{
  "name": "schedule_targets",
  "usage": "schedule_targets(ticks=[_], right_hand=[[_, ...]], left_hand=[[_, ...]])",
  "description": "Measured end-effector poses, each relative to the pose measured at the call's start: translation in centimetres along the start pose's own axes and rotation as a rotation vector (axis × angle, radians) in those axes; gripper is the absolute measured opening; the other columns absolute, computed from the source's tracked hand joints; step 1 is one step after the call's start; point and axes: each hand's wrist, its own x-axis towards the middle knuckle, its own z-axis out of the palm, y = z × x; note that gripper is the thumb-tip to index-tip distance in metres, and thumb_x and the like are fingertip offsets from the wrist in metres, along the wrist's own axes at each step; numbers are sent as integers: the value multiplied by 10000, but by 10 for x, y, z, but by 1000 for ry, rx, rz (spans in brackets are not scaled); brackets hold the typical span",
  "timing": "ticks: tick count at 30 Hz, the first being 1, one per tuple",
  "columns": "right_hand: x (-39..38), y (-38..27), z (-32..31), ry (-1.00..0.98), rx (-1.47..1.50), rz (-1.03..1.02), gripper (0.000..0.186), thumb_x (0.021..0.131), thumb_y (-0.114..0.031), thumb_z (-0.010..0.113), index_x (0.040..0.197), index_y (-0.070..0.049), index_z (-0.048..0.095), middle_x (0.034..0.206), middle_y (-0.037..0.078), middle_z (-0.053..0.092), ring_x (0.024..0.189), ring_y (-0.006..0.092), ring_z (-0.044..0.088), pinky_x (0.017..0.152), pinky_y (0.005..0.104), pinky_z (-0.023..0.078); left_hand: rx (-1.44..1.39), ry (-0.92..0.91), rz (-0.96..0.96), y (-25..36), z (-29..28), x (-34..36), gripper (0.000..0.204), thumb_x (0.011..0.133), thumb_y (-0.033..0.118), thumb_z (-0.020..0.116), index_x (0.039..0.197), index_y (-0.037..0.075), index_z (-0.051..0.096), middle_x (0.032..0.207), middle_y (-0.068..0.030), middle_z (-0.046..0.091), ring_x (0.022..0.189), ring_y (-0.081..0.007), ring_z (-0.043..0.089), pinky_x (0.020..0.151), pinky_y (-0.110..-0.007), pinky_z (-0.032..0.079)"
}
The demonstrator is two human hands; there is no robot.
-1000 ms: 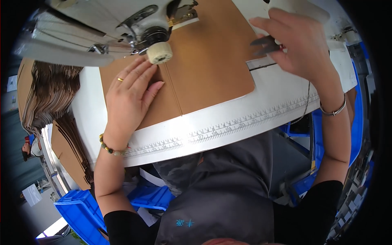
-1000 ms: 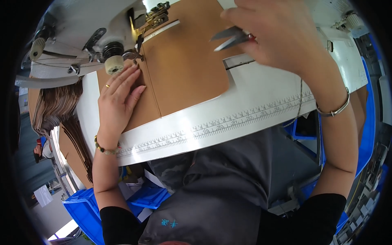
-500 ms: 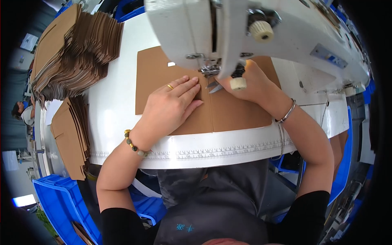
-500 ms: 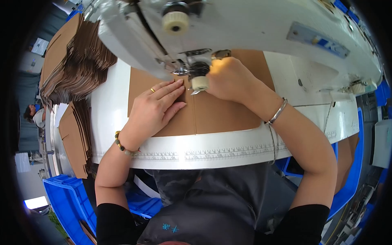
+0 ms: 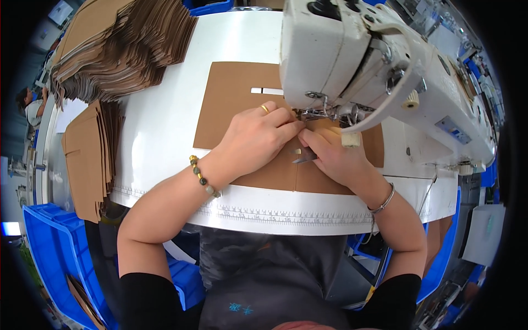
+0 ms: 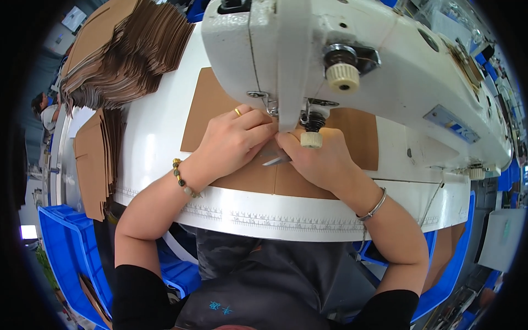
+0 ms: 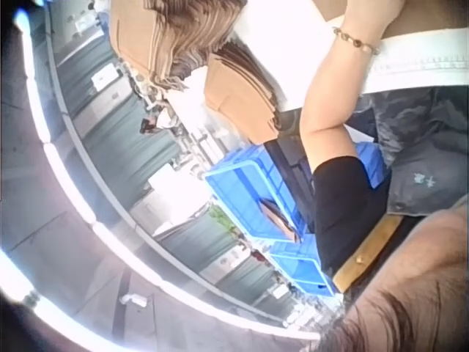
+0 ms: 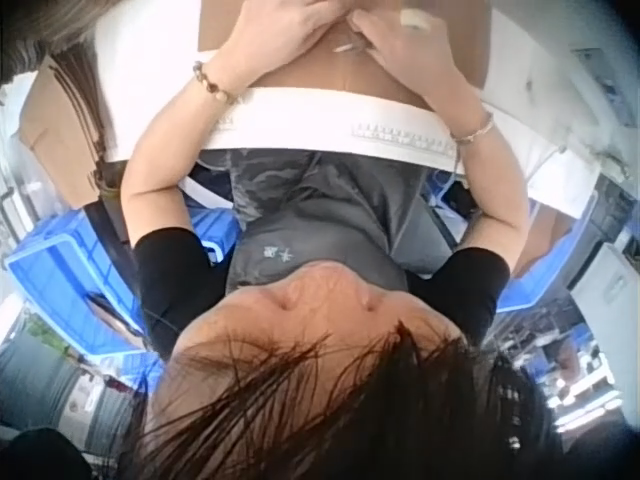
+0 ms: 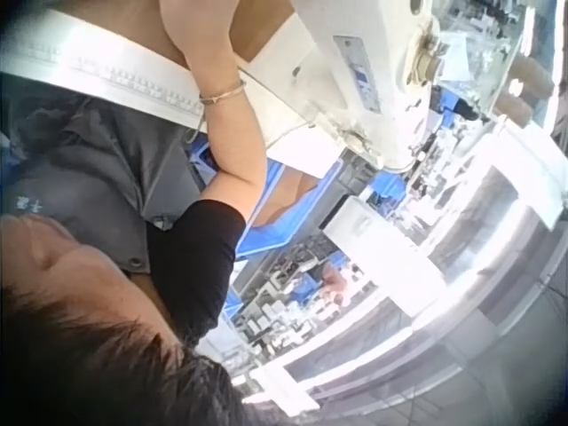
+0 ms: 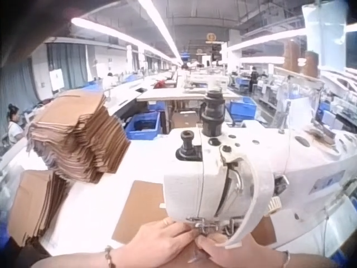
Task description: Sewing a leather component using an industrial sewing machine.
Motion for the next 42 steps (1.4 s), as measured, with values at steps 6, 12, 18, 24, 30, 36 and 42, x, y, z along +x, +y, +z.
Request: schedule_targets(ticks=[6,12,18,24,30,36,42], right_hand=[[-9,-13,-21,-134,-215,-9,228,846,-180,728,1062,-112,703,868,-6,683,652,162,662,503,318,494],[-10,-13,-15,-131,-200,59,292,889,-165,715,1167,-77,726,943,59,746,712,184,712,537,316,537],[-13,-3,-2,-90,-152,73,384,876,-149,749,1254,-95,704,1275,65,697,801,244,724,679,356,575],[-13,-4,-2,-126,-156,89,402,871,-106,746,1267,-69,691,1323,94,671,840,279,728,717,369,586],[-7,-9,-7,-176,-134,111,435,856,-74,741,1285,-50,673,1369,93,644,862,290,730,713,379,586],[-19,-17,-51,-273,-317,118,330,857,-124,733,1185,-93,712,1166,48,722,787,233,725,663,339,566],[-84,55,-180,490,-579,81,302,1057,-104,536,879,69,710,850,145,742,645,236,654,565,315,497]], left_hand=[[3,-35,13,-9,1,-2,163,781,131,667,926,112,739,885,2,624,888,-176,642,711,-298,558],[63,-21,-19,-17,-2,-4,176,803,126,636,941,111,743,912,0,628,917,-178,645,766,-302,550],[74,-52,-71,-20,-6,-3,195,820,123,619,975,97,734,951,-13,650,941,-187,645,830,-321,532],[43,-118,-79,-3,-15,-10,322,794,128,750,1102,50,694,1153,-67,693,1085,-245,657,949,-361,533],[2,-272,-103,18,-17,-21,646,839,402,757,1317,-4,599,1403,-143,602,1300,-298,571,1101,-398,470],[-95,-275,-110,15,-18,-25,732,837,470,746,1358,-12,570,1411,-138,571,1342,-294,533,1126,-398,446],[-71,-252,-81,13,-13,-25,737,831,476,746,1344,-24,572,1348,-126,572,1326,-298,530,1117,-382,448]])
